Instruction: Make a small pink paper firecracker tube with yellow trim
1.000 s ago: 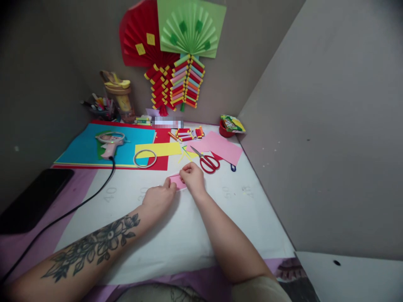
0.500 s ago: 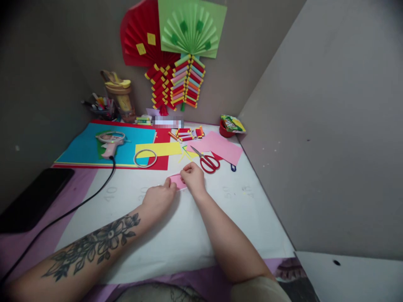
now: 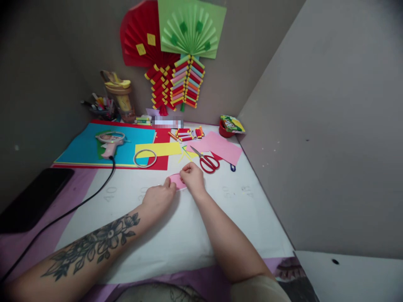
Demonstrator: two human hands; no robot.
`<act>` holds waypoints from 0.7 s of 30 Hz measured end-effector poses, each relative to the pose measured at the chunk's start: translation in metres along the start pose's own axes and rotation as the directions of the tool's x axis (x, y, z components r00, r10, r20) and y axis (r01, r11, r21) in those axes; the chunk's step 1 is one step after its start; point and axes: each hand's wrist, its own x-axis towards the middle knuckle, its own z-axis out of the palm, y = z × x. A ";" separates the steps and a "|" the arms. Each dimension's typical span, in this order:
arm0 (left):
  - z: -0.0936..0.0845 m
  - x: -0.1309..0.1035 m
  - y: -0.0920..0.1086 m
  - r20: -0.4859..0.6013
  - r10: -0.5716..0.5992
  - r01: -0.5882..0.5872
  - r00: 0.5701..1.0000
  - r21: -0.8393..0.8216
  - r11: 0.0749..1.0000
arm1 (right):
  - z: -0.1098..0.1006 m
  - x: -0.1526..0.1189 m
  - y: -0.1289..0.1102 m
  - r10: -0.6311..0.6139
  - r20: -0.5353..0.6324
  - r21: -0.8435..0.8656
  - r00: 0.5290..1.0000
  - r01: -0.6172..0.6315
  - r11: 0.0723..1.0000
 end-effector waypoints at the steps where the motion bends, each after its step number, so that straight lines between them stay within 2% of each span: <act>1: 0.000 0.000 0.000 0.001 0.001 -0.001 1.000 0.001 1.000 | 0.000 0.000 0.001 0.001 0.004 0.007 1.000 -0.001 1.000; 5: 0.000 0.000 -0.001 -0.001 0.008 -0.008 1.000 -0.001 1.000 | -0.001 0.000 0.002 0.004 0.042 0.079 0.999 -0.008 0.997; 11: -0.001 -0.001 0.000 0.000 0.005 -0.005 1.000 -0.001 1.000 | -0.006 -0.002 -0.001 -0.095 0.093 0.246 0.991 0.069 0.967; 21: -0.002 -0.001 0.001 0.001 -0.004 0.004 1.000 0.001 1.000 | -0.008 -0.001 -0.007 0.051 0.180 0.253 0.982 -0.096 0.963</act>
